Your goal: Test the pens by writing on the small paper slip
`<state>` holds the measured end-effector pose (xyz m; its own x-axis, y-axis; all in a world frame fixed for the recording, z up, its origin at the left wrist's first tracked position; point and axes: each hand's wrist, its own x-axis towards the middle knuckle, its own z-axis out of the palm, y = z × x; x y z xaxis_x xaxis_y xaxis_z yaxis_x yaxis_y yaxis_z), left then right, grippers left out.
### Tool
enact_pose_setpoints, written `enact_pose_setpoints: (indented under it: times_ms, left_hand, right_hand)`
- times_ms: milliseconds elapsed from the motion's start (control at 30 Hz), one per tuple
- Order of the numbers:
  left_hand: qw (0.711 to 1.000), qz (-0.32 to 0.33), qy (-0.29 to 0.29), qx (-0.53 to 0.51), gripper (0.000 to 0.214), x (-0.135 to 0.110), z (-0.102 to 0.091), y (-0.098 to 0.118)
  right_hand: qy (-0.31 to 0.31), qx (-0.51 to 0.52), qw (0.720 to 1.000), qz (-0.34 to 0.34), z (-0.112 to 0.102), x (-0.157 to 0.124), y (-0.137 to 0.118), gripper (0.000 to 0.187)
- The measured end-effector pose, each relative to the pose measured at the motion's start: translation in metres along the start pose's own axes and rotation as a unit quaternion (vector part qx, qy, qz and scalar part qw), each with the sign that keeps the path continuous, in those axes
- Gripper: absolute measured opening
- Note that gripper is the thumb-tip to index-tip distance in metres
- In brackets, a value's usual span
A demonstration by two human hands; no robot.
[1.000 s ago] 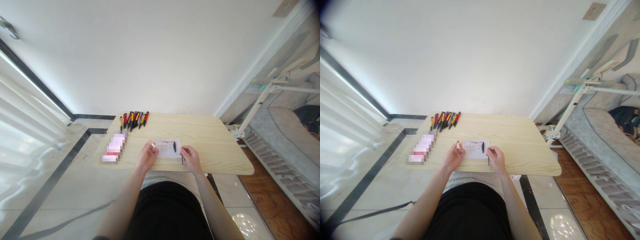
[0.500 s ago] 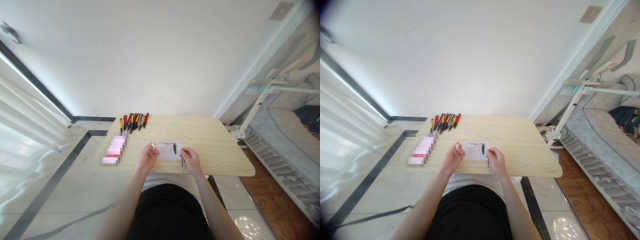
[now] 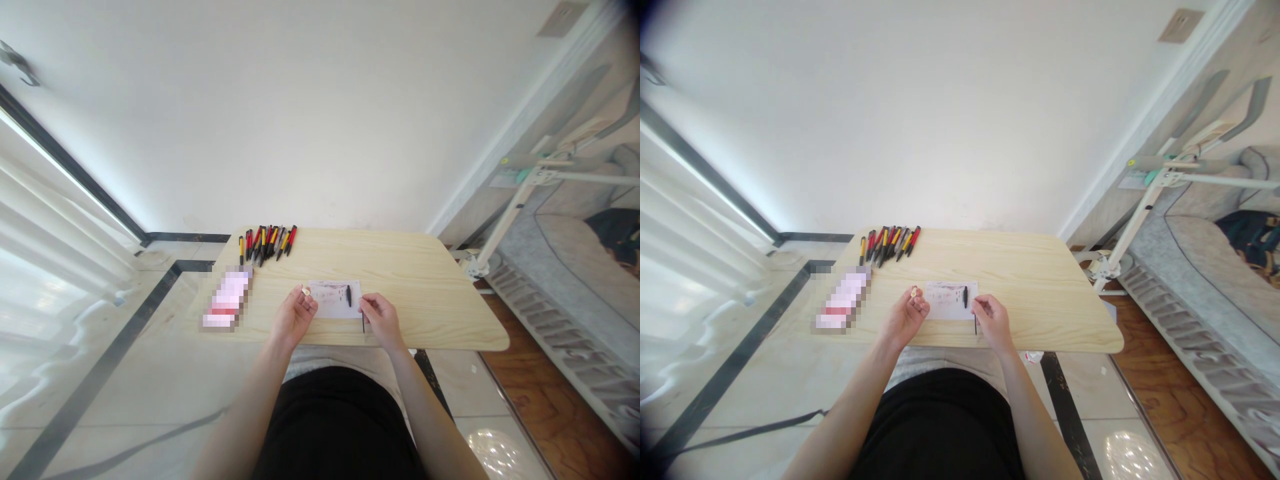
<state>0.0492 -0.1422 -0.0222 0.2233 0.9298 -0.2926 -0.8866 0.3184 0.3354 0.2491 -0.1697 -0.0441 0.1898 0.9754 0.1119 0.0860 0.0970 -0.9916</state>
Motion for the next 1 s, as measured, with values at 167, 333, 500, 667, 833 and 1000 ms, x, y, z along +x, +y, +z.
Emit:
enact_pose_setpoints:
  times_ms: [167, 333, 500, 667, 833, 1000]
  left_hand:
    - [1.0, -0.004, -0.009, -0.015, 0.007, 0.0017, -0.0047, -0.0016]
    - [1.0, -0.003, -0.012, -0.023, 0.005, 0.0024, -0.007, -0.0017]
    - [1.0, -0.002, 0.013, -0.015, 0.004, 0.0021, -0.0049, -0.002]
    - [0.999, 0.001, 0.042, -0.006, 0.005, 0.0044, -0.0061, -0.0028]
    - [0.999, -0.008, 0.042, -0.022, 0.006, 0.0045, -0.005, -0.0019]
    - [0.999, -0.01, 0.037, -0.026, 0.006, 0.0039, -0.0038, -0.0009]
  right_hand:
    - [0.002, -0.002, 1.0, -0.003, 0.0001, 0.0004, -0.0006, 0.024]
    - [-0.001, -0.007, 1.0, -0.003, 0.0002, 0.0001, -0.0006, 0.025]
    - [0.001, -0.007, 1.0, -0.002, 0.0, -0.0003, 0.0008, 0.026]
    - [-0.004, -0.006, 1.0, -0.001, -0.0001, 0.0002, 0.0021, 0.024]
    - [-0.004, -0.007, 1.0, -0.002, -0.0002, 0.0008, 0.0034, 0.024]
    - [-0.003, -0.009, 1.0, -0.004, -0.0002, 0.0007, 0.0031, 0.024]
